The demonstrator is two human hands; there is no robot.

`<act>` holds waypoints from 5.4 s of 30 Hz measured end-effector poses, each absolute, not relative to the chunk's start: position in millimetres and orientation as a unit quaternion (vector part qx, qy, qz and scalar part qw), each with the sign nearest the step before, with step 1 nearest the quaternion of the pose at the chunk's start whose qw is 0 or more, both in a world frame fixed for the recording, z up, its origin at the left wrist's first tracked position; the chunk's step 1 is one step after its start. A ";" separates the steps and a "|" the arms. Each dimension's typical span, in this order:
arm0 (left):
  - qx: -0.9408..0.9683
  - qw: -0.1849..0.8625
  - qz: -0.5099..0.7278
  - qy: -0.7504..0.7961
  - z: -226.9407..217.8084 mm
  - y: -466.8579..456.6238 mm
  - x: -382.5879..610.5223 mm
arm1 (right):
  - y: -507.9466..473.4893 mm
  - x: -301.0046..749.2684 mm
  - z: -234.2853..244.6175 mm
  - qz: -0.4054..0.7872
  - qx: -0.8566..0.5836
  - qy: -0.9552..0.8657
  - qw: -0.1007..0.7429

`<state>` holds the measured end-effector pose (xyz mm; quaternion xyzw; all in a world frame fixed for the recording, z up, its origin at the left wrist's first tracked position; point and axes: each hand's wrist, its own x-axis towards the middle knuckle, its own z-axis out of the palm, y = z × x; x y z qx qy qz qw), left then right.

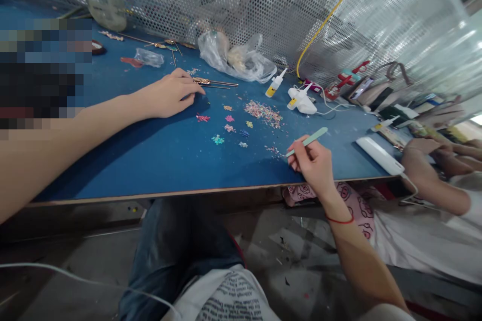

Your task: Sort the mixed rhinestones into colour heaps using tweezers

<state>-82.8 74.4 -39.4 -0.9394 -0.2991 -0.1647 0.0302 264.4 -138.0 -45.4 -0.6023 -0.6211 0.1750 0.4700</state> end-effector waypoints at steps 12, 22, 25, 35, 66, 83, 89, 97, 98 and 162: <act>-0.940 0.023 -0.165 -0.297 -37.6 71.9 -83.1 | -25.9 233.6 -17.8 0.182 -0.498 -0.760 0.377; -0.940 0.017 -0.167 -0.296 -38.0 69.9 -82.4 | -8.1 239.5 -35.9 0.223 -0.496 -0.754 0.369; -0.942 0.016 -0.171 -0.289 -39.6 72.3 -82.6 | -7.9 240.8 -35.9 0.230 -0.498 -0.753 0.364; -0.941 0.020 -0.175 -0.290 -38.5 71.3 -82.2 | -11.9 251.1 -18.1 0.311 -0.461 -0.765 0.324; -0.934 0.017 -0.184 -0.306 -42.2 76.4 -83.3 | -109.7 278.1 -37.9 0.116 -0.510 -0.771 0.364; -0.942 0.023 -0.160 -0.295 -38.7 75.0 -84.6 | -113.1 270.7 -36.8 0.120 -0.461 -0.812 0.337; -0.940 0.023 -0.172 -0.293 -38.8 74.0 -84.0 | -111.9 274.3 -39.5 0.111 -0.444 -0.825 0.332; -0.942 0.022 -0.164 -0.291 -37.1 72.7 -83.9 | -115.0 276.2 -40.7 0.044 -0.376 -0.855 0.354; -0.942 0.020 -0.167 -0.291 -37.1 72.2 -83.8 | -114.4 274.7 -39.7 0.040 -0.373 -0.854 0.360; -0.757 -0.287 -0.348 -0.472 -39.2 87.1 -87.2 | -104.5 288.5 -40.2 0.087 -0.454 -0.807 0.368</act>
